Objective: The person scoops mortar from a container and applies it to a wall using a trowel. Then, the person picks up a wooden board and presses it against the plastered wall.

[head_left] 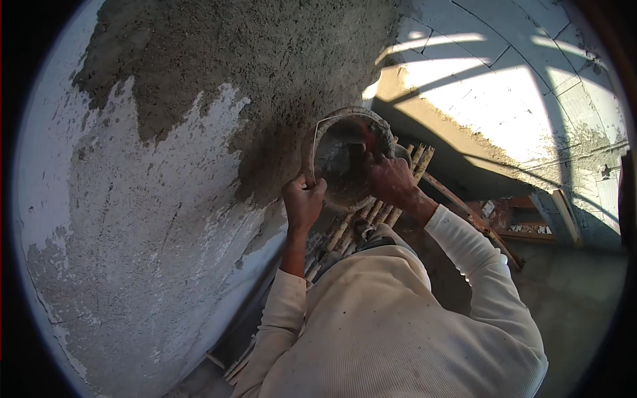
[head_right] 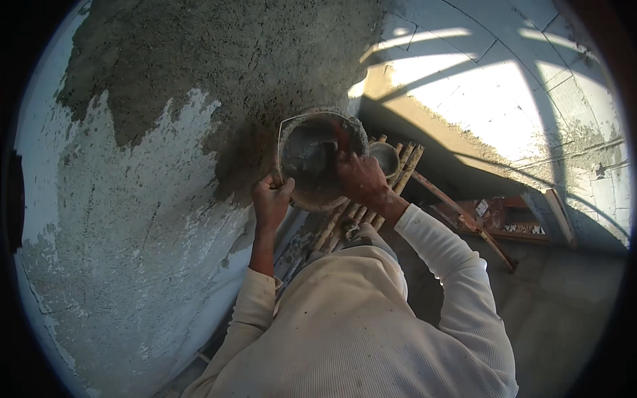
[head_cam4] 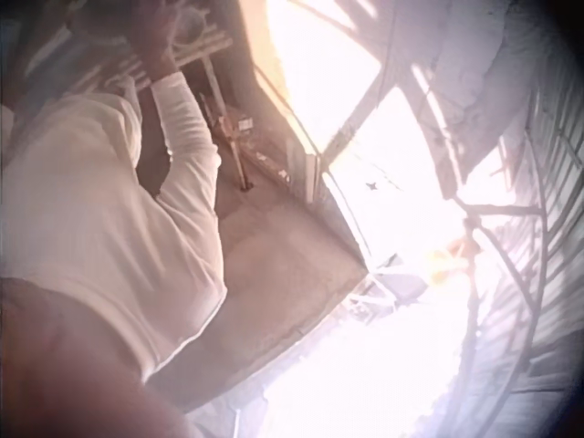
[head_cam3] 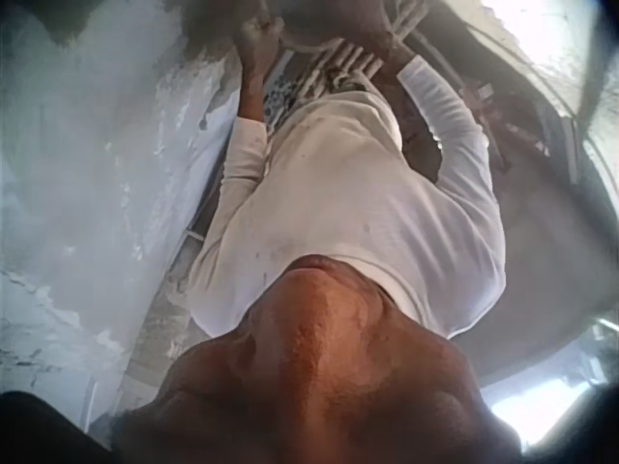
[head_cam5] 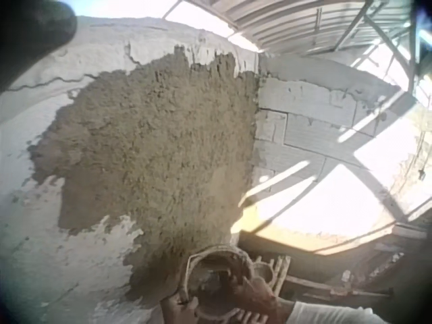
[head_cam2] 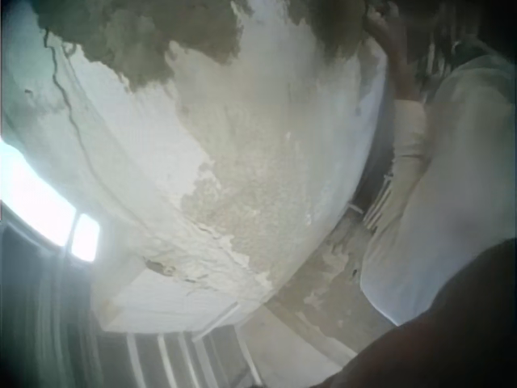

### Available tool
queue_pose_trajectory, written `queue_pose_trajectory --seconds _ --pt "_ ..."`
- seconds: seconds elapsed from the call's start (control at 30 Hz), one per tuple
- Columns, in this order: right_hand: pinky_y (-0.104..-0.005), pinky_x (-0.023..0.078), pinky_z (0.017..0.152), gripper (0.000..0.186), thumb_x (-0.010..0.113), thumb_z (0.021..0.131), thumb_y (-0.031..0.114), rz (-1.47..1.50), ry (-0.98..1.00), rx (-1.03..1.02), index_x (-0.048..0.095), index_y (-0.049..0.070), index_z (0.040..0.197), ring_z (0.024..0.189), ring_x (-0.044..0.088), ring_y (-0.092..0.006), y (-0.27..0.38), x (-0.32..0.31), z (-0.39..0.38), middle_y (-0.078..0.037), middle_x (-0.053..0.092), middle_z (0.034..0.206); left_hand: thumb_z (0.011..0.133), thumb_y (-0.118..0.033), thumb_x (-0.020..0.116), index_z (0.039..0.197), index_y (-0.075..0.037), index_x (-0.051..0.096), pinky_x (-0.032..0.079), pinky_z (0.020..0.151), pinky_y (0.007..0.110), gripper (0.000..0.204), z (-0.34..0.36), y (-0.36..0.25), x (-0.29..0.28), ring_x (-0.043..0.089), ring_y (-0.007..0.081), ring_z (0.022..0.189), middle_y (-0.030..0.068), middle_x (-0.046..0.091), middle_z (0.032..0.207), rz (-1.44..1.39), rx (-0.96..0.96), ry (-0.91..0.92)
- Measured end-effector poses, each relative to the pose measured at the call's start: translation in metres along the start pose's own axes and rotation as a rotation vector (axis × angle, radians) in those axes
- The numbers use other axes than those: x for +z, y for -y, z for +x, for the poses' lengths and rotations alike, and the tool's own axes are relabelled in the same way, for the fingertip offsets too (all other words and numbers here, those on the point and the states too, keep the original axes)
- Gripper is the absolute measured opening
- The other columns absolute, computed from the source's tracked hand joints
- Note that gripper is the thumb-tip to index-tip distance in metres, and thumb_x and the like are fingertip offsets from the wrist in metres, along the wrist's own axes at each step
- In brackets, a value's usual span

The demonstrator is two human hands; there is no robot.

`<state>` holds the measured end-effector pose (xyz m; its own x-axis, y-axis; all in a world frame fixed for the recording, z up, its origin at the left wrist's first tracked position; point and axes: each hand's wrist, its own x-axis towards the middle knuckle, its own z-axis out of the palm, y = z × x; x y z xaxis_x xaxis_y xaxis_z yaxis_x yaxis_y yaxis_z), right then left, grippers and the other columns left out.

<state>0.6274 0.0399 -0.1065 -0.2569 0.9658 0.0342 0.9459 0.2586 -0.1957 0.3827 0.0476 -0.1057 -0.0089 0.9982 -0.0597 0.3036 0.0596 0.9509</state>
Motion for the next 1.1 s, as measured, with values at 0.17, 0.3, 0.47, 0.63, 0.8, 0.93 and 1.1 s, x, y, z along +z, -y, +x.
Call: queue_pose_trajectory --seconds 0.17,0.3,0.47,0.63,0.8,0.93,1.1 --pt "-0.0507 0.058 0.065 0.022 0.074 0.072 0.013 0.055 0.014 -0.147 0.073 0.002 0.090 0.075 0.073 -0.0391 0.017 -0.017 -0.014 -0.021 0.072 0.087 0.092 -0.013 0.073 0.068 -0.005 0.054 0.039 0.056 0.030 0.032 0.005 0.002 -0.011 0.046 0.0041 0.060 -0.0042 0.053 0.062 -0.088 0.017 -0.016" --pt "-0.0524 0.059 0.068 0.024 0.073 0.073 0.013 0.055 -0.020 -0.094 0.073 0.004 0.095 0.076 0.073 -0.0418 0.029 -0.011 -0.010 -0.021 0.073 0.090 0.093 -0.012 0.073 0.070 -0.005 0.055 0.039 0.056 0.029 0.030 0.005 -0.007 -0.007 0.047 0.0039 0.061 -0.0047 0.052 0.063 -0.096 0.040 0.042" --pt "-0.0524 0.058 0.071 0.019 0.070 0.079 0.015 0.128 0.007 -0.070 0.074 0.006 0.096 0.081 0.072 -0.0416 0.046 -0.078 -0.029 -0.021 0.071 0.087 0.089 -0.009 0.072 0.066 -0.001 0.054 0.042 0.057 0.033 0.031 -0.001 0.023 -0.025 0.046 0.0062 0.059 -0.0004 0.052 0.057 -0.102 0.058 -0.105" --pt "-0.0509 0.058 0.073 0.017 0.067 0.084 0.019 0.314 0.097 0.191 0.073 0.007 0.095 0.083 0.071 -0.0415 0.021 -0.101 -0.033 -0.021 0.070 0.087 0.093 -0.011 0.073 0.073 -0.004 0.055 0.040 0.059 0.031 0.028 -0.013 0.017 -0.027 0.047 0.0051 0.064 -0.0036 0.054 0.066 -0.159 0.061 -0.111" --pt "-0.0511 0.059 0.079 0.019 0.068 0.086 0.019 0.135 0.142 0.076 0.074 0.010 0.101 0.090 0.073 -0.0413 0.064 -0.078 0.015 -0.021 0.074 0.094 0.093 -0.011 0.073 0.069 -0.004 0.051 0.038 0.057 0.030 0.033 -0.015 0.022 -0.027 0.045 0.0035 0.063 -0.0044 0.052 0.064 -0.130 0.134 -0.168" --pt "-0.0520 0.059 0.080 0.020 0.069 0.083 0.018 0.200 0.039 0.043 0.074 0.009 0.101 0.091 0.073 -0.0419 0.055 -0.044 0.026 -0.022 0.074 0.094 0.094 -0.009 0.072 0.069 -0.004 0.052 0.037 0.056 0.030 0.033 -0.021 0.007 -0.028 0.044 0.0032 0.061 -0.0044 0.051 0.062 -0.196 0.188 -0.171" --pt "-0.0530 0.060 0.074 0.020 0.072 0.075 0.015 0.089 0.237 -0.076 0.074 0.007 0.094 0.080 0.073 -0.0429 0.082 -0.047 0.012 -0.022 0.072 0.083 0.096 -0.009 0.071 0.070 -0.004 0.055 0.037 0.055 0.029 0.031 -0.024 0.024 -0.031 0.045 0.0026 0.060 -0.0050 0.052 0.060 -0.143 0.202 -0.213"
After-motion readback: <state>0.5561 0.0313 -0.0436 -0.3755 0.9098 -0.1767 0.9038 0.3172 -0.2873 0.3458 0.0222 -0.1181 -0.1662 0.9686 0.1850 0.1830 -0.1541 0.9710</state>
